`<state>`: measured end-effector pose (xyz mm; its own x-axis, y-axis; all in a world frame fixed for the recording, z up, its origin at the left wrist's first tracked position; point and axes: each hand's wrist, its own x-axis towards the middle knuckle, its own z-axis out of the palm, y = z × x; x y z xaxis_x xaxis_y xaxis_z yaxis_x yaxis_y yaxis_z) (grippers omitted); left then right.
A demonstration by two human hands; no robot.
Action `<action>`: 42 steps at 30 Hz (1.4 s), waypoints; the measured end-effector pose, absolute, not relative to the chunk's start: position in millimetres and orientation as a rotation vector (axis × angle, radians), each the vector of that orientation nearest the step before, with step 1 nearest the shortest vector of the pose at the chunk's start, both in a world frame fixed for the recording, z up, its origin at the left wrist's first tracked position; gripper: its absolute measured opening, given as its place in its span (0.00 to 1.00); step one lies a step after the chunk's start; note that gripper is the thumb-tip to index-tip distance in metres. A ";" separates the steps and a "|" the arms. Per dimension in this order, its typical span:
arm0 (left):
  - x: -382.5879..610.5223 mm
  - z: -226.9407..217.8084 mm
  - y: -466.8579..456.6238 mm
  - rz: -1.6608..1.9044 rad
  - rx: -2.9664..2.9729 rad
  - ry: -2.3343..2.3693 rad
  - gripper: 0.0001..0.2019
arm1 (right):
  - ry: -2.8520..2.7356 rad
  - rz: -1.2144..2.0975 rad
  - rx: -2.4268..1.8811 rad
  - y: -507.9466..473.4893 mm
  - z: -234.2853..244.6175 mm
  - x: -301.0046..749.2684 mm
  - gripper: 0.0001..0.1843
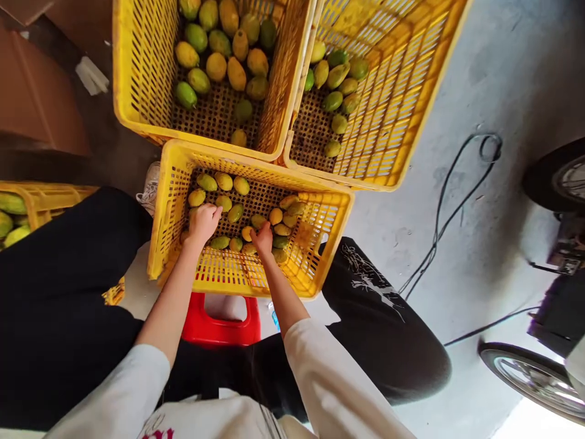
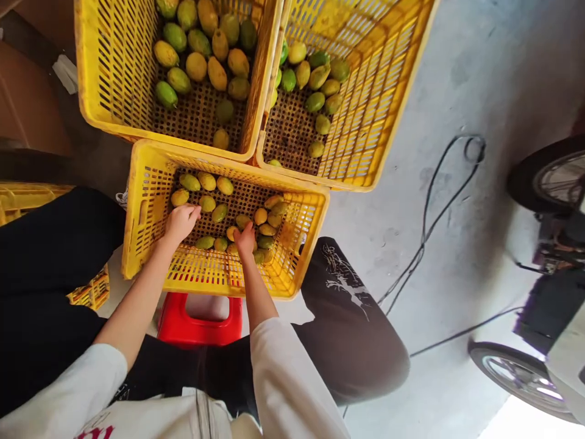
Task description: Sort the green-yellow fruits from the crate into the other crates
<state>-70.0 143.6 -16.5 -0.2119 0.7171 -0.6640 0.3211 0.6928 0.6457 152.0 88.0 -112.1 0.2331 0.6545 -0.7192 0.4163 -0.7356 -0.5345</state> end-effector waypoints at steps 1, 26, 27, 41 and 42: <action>-69.5 -31.0 143.6 0.443 0.823 1.795 0.11 | -1.108 1.463 -2.325 81.3 -113.2 148.0 0.21; -99.7 -114.2 144.6 -0.647 1.621 1.158 0.15 | -1.574 2.306 -2.186 137.1 -159.0 159.0 0.20; -101.5 -114.5 145.7 -0.702 1.610 1.140 0.13 | -1.559 2.343 -2.167 140.8 -159.1 160.1 0.19; -121.9 -132.0 211.4 -0.218 1.694 1.782 0.33 | -1.469 2.474 -1.961 131.5 -156.4 171.5 0.13; -122.0 -132.4 216.0 -0.265 1.682 1.785 0.32 | -1.486 2.458 -1.975 131.3 -157.5 171.0 0.14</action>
<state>-122.0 216.0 -132.4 0.0466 0.8115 -0.5825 0.9457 0.1519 0.2873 171.0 131.3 -157.5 -0.3182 0.2309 -0.9195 0.7067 -0.5888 -0.3923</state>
